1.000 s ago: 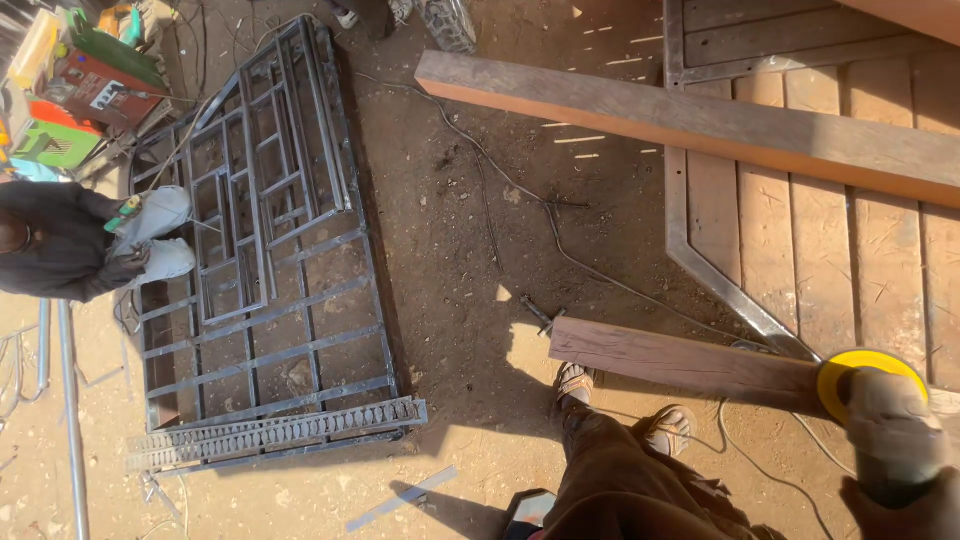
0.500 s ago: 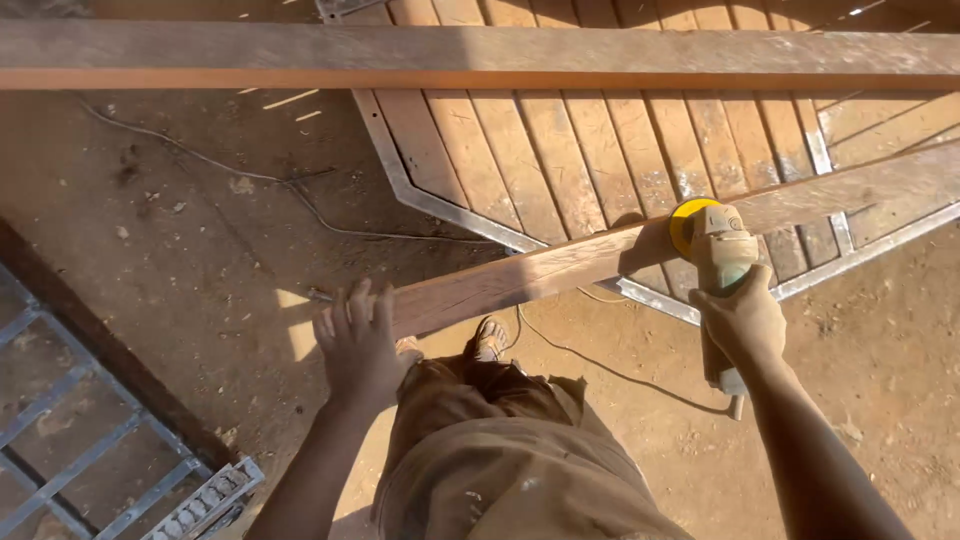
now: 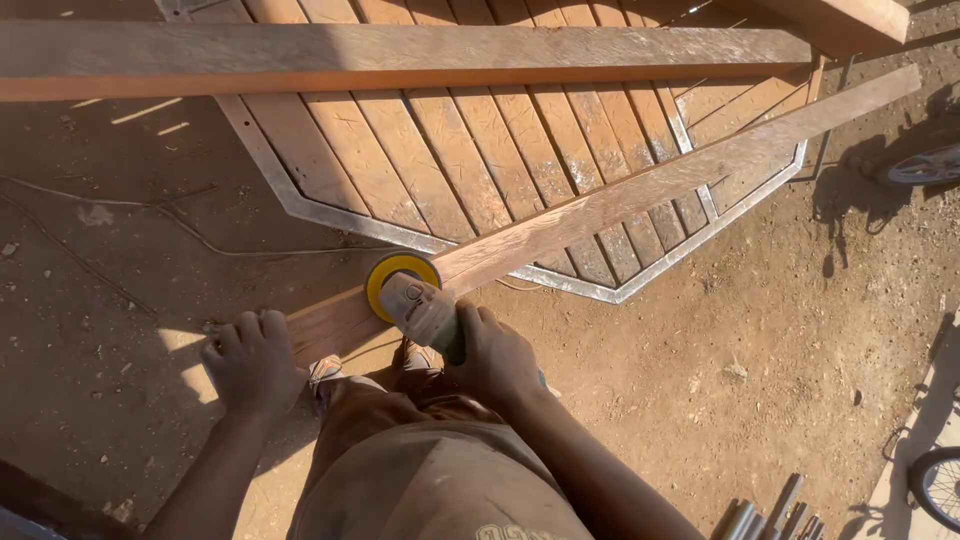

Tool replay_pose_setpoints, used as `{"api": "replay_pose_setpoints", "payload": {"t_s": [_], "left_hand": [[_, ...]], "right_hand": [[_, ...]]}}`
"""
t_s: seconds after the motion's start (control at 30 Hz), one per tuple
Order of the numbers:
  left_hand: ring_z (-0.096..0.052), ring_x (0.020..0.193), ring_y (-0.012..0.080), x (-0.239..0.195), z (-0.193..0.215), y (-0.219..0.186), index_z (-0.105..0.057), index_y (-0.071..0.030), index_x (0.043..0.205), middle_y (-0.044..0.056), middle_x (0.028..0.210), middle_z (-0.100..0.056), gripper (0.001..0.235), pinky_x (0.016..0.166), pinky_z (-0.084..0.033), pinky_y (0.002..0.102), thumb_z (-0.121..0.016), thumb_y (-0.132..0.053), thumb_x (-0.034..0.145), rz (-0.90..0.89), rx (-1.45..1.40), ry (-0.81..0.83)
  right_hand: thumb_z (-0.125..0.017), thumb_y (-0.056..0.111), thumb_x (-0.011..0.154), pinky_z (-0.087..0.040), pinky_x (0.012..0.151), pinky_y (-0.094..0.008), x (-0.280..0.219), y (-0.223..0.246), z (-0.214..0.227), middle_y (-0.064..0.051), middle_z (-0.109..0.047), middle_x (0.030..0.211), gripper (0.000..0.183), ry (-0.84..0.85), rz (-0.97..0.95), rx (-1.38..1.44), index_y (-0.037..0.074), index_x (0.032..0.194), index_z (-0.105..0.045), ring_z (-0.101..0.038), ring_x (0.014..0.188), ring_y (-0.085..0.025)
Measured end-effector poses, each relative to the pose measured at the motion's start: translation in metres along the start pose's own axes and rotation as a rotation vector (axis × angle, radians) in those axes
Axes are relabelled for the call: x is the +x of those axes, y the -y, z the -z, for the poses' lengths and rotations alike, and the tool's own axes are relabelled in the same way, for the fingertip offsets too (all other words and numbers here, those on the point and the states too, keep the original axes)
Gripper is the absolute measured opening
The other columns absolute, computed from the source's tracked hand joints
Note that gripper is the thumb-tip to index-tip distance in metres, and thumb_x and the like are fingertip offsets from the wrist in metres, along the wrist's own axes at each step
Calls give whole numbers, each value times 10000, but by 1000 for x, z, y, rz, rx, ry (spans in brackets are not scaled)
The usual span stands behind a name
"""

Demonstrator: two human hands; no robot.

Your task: Sanding a wooden plank using an angle grinder with a sanding disc

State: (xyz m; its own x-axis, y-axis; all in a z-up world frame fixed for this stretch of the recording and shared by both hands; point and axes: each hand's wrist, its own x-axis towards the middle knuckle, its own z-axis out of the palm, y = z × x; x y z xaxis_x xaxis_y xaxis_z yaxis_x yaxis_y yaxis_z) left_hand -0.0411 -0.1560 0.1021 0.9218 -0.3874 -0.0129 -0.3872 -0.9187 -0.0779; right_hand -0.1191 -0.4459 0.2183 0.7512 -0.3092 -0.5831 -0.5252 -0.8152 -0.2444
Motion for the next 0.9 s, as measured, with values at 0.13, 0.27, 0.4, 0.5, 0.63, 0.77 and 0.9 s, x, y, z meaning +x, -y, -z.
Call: {"api": "replay_pose_setpoints", "payload": {"t_s": [0.13,0.27,0.4,0.5,0.63,0.77,0.9], "left_hand": [[-565,997,412,1,1,2,-506,-80,1072,193,1041,-510,361,824,-448,545,-670,-124,753,21,-34,146],[-578,951,359,3,20,0,-512,-121,995,166,967,-505,326,790,-439,482,-735,-158,760,-22,1,151],[-572,948,360,1,18,-2,-511,-98,1023,166,976,-506,324,803,-434,503,-734,-129,791,7,25,124],[-564,960,357,5,17,1,-483,-120,1012,153,982,-490,340,802,-433,503,-742,-158,797,0,-6,187],[-552,1039,403,6,9,1,-469,-116,1033,173,1045,-484,392,841,-431,554,-756,-164,771,26,-84,304],[-604,1015,293,-7,-42,12,-532,-202,1102,57,1134,-613,793,783,-474,428,-866,-560,478,15,166,157],[-622,990,286,-4,-48,11,-536,-212,1084,52,1111,-621,864,771,-490,413,-875,-645,417,3,209,86]], "right_hand": [[-774,367,798,-565,916,-633,7,-42,15,-184,-645,1191,657,-127,-198,136,174,1310,-409,-681,1069,-477],[-797,229,855,-556,958,-620,23,-112,51,-268,-659,1221,648,-232,-362,263,85,1345,-399,-682,1125,-485],[-765,328,809,-538,864,-673,28,-144,49,-344,-677,1069,676,-409,-410,258,74,1301,-376,-679,1026,-571],[-773,246,819,-545,872,-671,5,-96,32,-367,-665,1092,653,-354,-382,333,34,1300,-385,-678,1033,-584],[-782,264,786,-569,872,-673,-23,-35,-5,-237,-653,1108,670,-112,-293,282,125,1320,-402,-695,996,-538],[-661,302,749,-461,609,-656,-29,-21,-4,-170,-674,1121,515,-37,-141,132,151,1201,-467,-648,832,-551],[-655,352,777,-475,687,-605,-6,-77,10,-206,-705,1002,473,-141,-321,178,141,1117,-401,-655,858,-517]]}}
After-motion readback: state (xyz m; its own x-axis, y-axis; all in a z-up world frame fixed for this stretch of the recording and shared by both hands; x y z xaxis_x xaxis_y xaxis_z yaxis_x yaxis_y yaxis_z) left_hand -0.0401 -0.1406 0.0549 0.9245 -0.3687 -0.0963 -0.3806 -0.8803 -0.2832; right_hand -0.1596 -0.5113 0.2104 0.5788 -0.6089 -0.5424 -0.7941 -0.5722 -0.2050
